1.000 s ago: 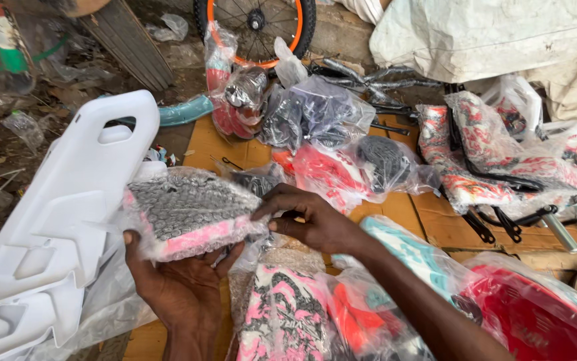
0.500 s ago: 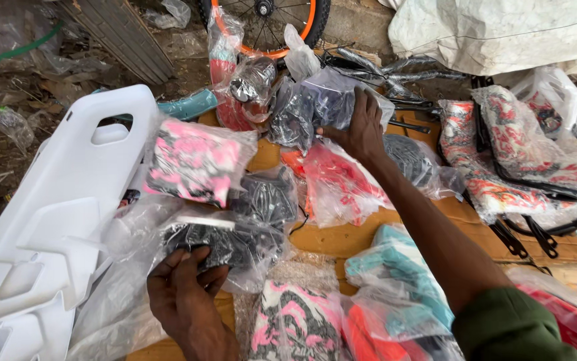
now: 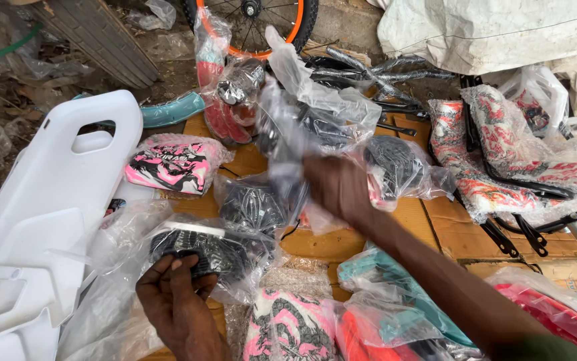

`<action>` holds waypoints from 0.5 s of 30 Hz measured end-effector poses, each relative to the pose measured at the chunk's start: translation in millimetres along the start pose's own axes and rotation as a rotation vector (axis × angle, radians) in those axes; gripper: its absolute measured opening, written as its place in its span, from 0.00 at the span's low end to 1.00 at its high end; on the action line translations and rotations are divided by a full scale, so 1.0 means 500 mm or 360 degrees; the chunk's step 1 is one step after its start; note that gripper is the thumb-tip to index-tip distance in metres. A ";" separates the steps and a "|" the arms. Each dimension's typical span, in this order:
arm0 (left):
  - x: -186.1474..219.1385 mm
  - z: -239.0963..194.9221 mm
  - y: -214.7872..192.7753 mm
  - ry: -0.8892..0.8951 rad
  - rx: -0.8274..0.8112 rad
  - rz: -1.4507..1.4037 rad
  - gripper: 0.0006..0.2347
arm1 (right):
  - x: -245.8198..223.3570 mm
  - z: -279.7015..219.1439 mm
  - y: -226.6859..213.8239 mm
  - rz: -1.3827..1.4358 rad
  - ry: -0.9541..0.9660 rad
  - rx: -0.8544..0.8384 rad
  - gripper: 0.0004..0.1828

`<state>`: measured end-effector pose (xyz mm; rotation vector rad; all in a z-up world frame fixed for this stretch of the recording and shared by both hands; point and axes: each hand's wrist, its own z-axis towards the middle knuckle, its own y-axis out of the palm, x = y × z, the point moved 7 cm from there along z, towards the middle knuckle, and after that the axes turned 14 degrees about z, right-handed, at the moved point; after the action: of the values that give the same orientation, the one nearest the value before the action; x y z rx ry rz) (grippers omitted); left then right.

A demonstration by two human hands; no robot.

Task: The person assembles bicycle seats by attaching metal frames to cushioned seats using a T-handle Allen wrench. They unwrap bubble-wrapped seats, align the frames, insert bolts, and tighten them. The person handles multiple seats and frames, placing completed units aside.

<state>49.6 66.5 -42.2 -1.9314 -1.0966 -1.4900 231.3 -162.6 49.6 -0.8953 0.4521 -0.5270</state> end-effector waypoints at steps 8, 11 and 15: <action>0.019 -0.030 0.015 0.0277 -0.0136 0.0202 0.18 | -0.006 -0.036 -0.009 0.0718 0.0281 -0.0716 0.12; 0.039 -0.068 0.042 0.0727 -0.0284 0.0798 0.29 | 0.219 0.039 0.006 0.0392 0.0832 -0.0033 0.20; 0.045 -0.091 0.070 0.1148 -0.0373 0.1212 0.33 | 0.355 0.120 0.100 0.0367 0.0246 0.0226 0.32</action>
<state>53.9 18.5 -3.3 -1.4510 0.1290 -1.6474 416.9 -207.4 15.1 -0.6582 0.6418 -0.4122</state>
